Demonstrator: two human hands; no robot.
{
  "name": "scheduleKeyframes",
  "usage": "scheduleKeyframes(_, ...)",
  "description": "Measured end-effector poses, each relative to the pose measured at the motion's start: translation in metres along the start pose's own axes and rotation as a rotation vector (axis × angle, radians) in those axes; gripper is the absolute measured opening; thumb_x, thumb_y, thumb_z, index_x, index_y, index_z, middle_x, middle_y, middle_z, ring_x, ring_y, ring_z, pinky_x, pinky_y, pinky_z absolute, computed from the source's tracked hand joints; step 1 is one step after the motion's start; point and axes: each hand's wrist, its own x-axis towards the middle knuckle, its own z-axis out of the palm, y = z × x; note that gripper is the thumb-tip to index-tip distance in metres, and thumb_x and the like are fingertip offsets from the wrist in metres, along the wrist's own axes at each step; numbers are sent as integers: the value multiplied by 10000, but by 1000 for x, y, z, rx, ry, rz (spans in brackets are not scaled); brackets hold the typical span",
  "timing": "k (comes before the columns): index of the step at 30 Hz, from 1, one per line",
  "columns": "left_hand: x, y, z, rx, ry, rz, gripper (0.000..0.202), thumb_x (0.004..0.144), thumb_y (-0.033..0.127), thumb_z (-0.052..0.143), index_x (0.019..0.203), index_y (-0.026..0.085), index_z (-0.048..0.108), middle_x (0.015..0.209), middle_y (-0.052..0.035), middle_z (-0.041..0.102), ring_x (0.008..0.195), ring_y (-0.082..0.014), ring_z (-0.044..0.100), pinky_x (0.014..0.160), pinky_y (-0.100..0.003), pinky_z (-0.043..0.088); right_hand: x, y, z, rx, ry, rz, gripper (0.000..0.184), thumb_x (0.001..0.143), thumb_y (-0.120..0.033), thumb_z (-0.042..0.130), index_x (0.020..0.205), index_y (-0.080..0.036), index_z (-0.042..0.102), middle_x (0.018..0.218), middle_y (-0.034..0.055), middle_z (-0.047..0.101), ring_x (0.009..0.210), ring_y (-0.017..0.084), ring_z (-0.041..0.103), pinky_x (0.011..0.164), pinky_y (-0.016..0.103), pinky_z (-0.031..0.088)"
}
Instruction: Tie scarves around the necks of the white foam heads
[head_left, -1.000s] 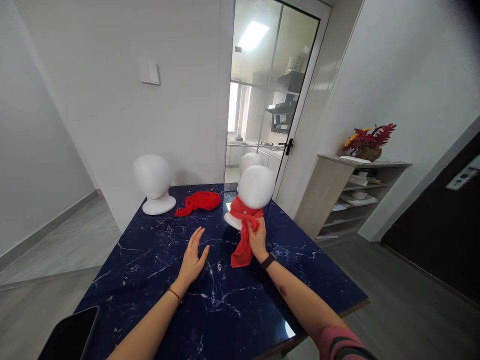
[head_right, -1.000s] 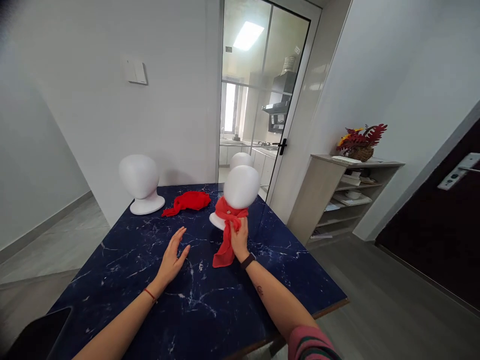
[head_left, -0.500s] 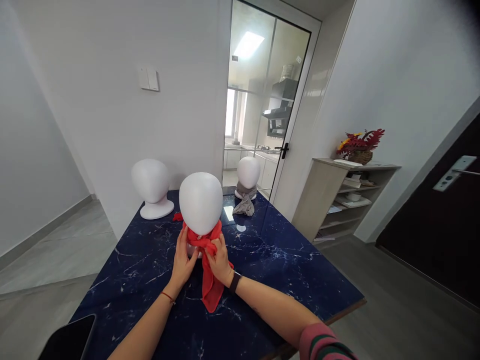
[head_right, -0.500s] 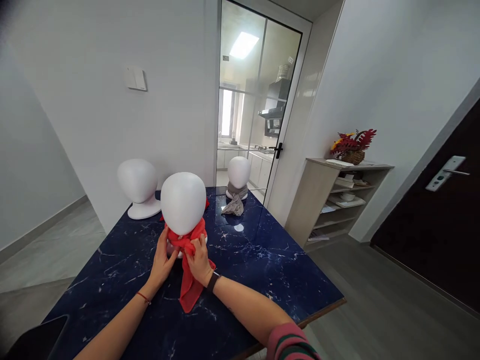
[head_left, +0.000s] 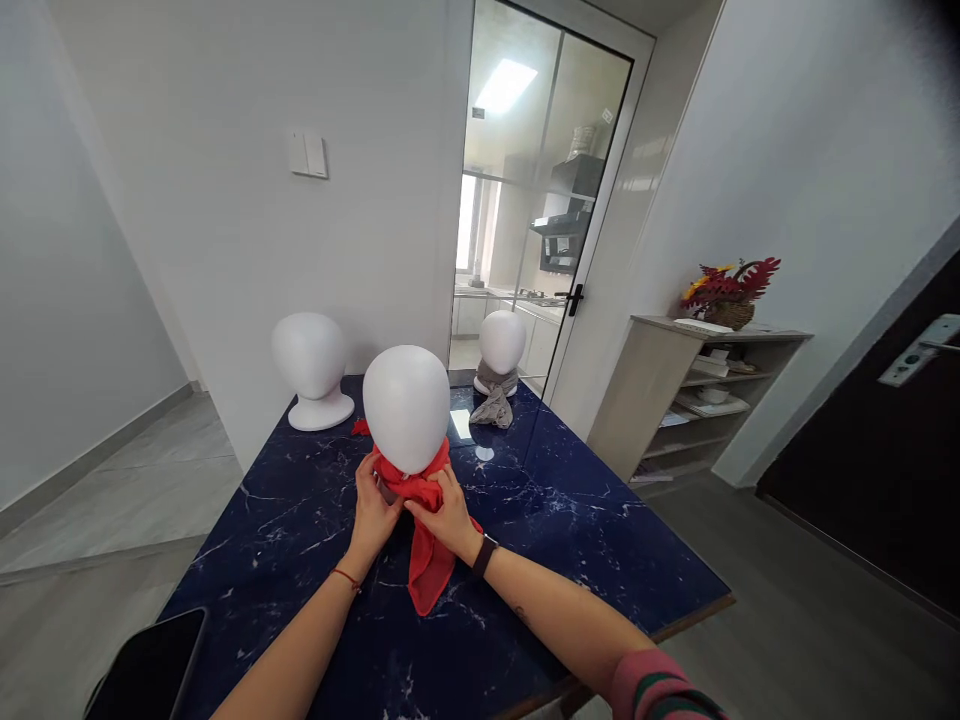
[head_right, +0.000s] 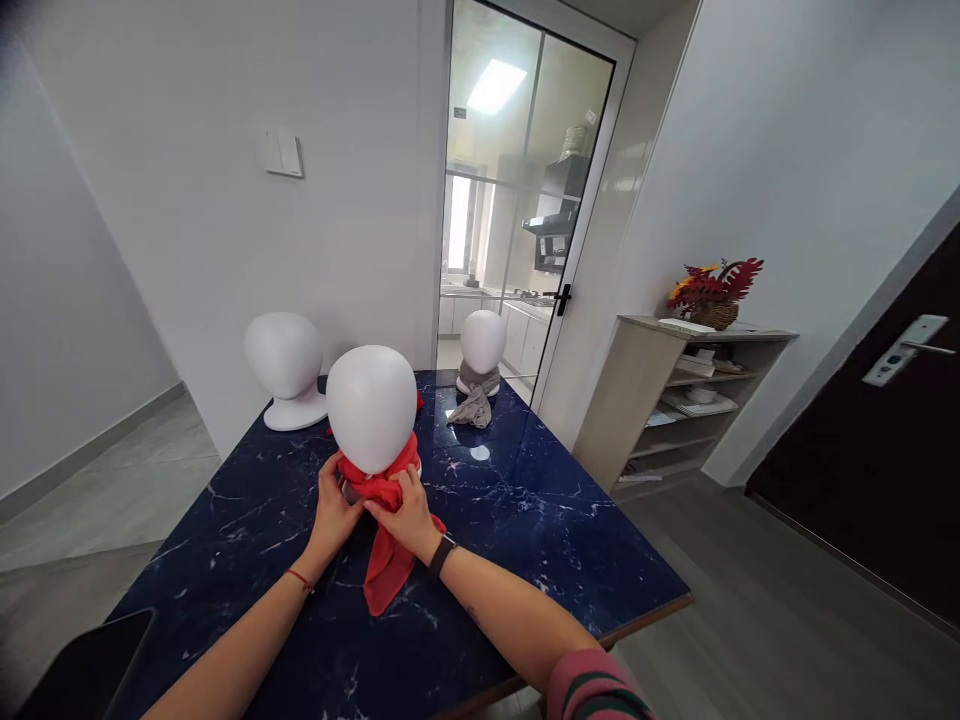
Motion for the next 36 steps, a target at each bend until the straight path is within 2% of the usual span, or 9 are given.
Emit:
scheduleKeyframes(3,0,0,0,82,8,33,687,714,275,639,1292,178,281,1294,-151,323,1242,-295,345,1019,-513,337,-2,-6,-6,88,-2,57,244,747,-383,637,841,-182,534,861,30,517,829,173,487,785,305,408)
scheduleKeyframes(5,-1,2,-1,147,17,49,654,710,274,641,1260,163,305,1270,-158,328,1213,-299,363,990,-507,366,-3,-5,-8,174,18,108,218,839,-395,503,809,-182,540,823,22,527,792,159,487,765,291,395)
scheduleKeyframes(7,-3,4,-1,236,30,76,607,707,253,638,1222,141,337,1239,-171,337,1184,-307,374,956,-495,393,-2,-3,-8,267,48,184,313,901,-376,344,765,-181,546,779,18,539,752,148,487,743,281,387)
scheduleKeyframes(9,-5,7,-2,356,32,139,515,717,224,620,1166,126,390,1198,-178,368,1147,-313,390,926,-483,404,-1,1,-7,338,73,278,369,903,-347,286,715,-177,554,741,15,552,724,144,488,723,272,381)
scheduleKeyframes(11,-8,12,-3,484,-19,234,384,742,188,584,1100,139,453,1133,-160,430,1077,-299,436,894,-460,406,0,3,-7,374,78,359,308,861,-326,361,682,-174,561,707,5,554,700,139,482,701,261,375)
scheduleKeyframes(13,-10,19,-5,584,-123,323,298,771,152,538,1065,162,494,1053,-124,502,988,-267,485,865,-427,400,2,4,-7,399,82,412,207,795,-298,458,664,-173,558,673,-12,537,666,129,463,669,248,368)
scheduleKeyframes(16,-9,28,-8,662,-233,370,257,793,132,500,1046,169,525,968,-90,569,910,-239,515,824,-386,388,3,5,-8,424,81,449,128,727,-270,515,658,-171,558,655,-24,525,637,119,448,636,237,361)
scheduleKeyframes(28,-2,35,-13,793,-225,306,75,802,199,498,830,172,563,852,-70,592,843,-230,517,731,-359,346,13,16,-16,374,208,545,211,705,-300,509,609,-145,614,620,-9,585,626,123,465,624,231,373)
scheduleKeyframes(36,0,38,-17,861,-249,311,93,786,206,495,818,159,569,830,-81,587,825,-237,504,721,-372,336,14,23,-19,281,268,556,252,715,-315,503,623,-139,659,624,-4,626,603,119,476,585,222,359)
